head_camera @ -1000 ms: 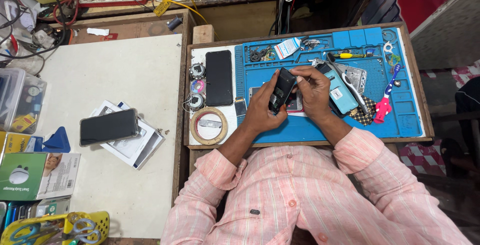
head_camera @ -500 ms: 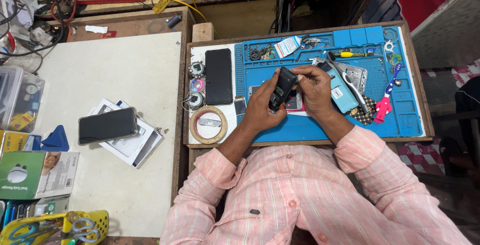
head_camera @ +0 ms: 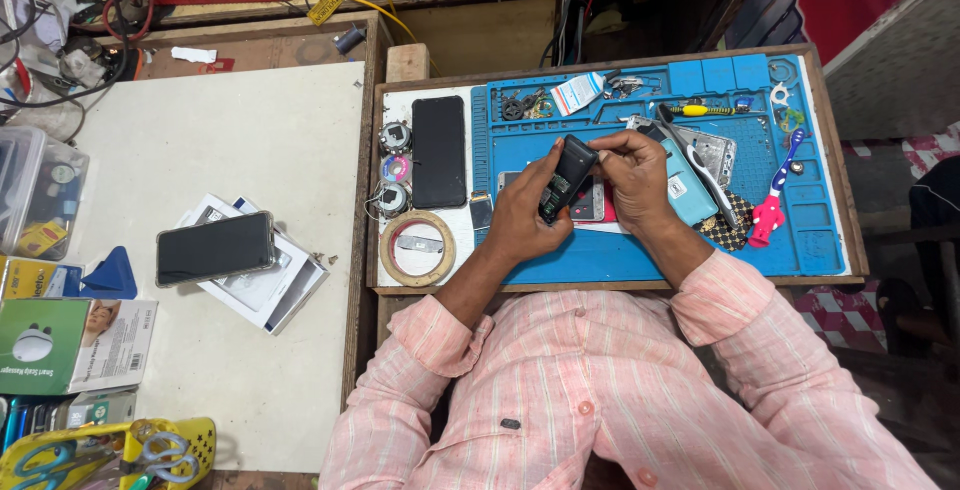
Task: The person sits at a repair bench and works on mobile phones placed on a blue silicone mat. They pick up a smartphone, manipulate its edges and back, set it down, then handle a small feature phone, pressing its keypad and opening it, before returning to prying at the smartphone's back cover by hand.
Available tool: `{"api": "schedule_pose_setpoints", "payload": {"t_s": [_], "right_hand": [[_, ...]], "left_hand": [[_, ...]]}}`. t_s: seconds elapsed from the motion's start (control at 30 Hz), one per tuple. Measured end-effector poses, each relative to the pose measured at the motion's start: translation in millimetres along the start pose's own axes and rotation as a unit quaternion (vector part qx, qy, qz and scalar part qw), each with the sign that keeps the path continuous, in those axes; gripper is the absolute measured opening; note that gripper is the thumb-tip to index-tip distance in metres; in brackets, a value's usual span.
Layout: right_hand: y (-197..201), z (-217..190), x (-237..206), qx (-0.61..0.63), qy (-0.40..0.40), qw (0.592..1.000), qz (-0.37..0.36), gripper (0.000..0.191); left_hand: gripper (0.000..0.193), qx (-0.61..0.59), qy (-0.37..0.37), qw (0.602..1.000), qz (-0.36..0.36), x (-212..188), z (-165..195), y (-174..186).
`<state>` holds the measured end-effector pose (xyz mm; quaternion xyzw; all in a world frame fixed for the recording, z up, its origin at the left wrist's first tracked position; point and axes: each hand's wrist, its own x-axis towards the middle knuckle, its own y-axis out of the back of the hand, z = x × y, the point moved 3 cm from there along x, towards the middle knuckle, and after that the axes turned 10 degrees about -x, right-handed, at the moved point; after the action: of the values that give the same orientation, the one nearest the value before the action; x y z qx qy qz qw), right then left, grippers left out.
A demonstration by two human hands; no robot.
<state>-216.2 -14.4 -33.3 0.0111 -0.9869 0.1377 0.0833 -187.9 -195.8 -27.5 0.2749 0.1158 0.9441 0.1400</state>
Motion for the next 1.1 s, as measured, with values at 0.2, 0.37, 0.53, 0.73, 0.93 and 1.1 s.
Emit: {"api": "schedule_pose_setpoints", "payload": {"t_s": [0.2,0.37,0.53,0.73,0.93,1.1], "right_hand": [[-2,-2,1,-0.020,0.012,1.000,0.000,0.009],[-4,-3,0,-0.014,0.011,1.000,0.002,0.009],[-8,-2,-1,0.000,0.009,1.000,0.012,0.009],[-13,-4,-2,-0.097,0.014,0.995,0.032,0.017],[-10,-3,-5,-0.205,0.042,0.977,0.038,0.019],[-8,-4,-7,-0.242,0.076,0.967,0.031,0.020]], "left_hand": [[0.095,0.000,-0.003,1.000,0.001,0,1,1],[0.096,0.005,0.002,1.000,0.000,0,0,-1],[0.098,-0.007,0.016,1.000,0.005,2,0,-3],[0.096,-0.021,0.020,0.999,0.017,1,2,-1],[0.099,-0.028,0.005,0.999,0.020,3,1,-4],[0.088,-0.172,0.095,0.980,0.010,2,-14,-8]]}}
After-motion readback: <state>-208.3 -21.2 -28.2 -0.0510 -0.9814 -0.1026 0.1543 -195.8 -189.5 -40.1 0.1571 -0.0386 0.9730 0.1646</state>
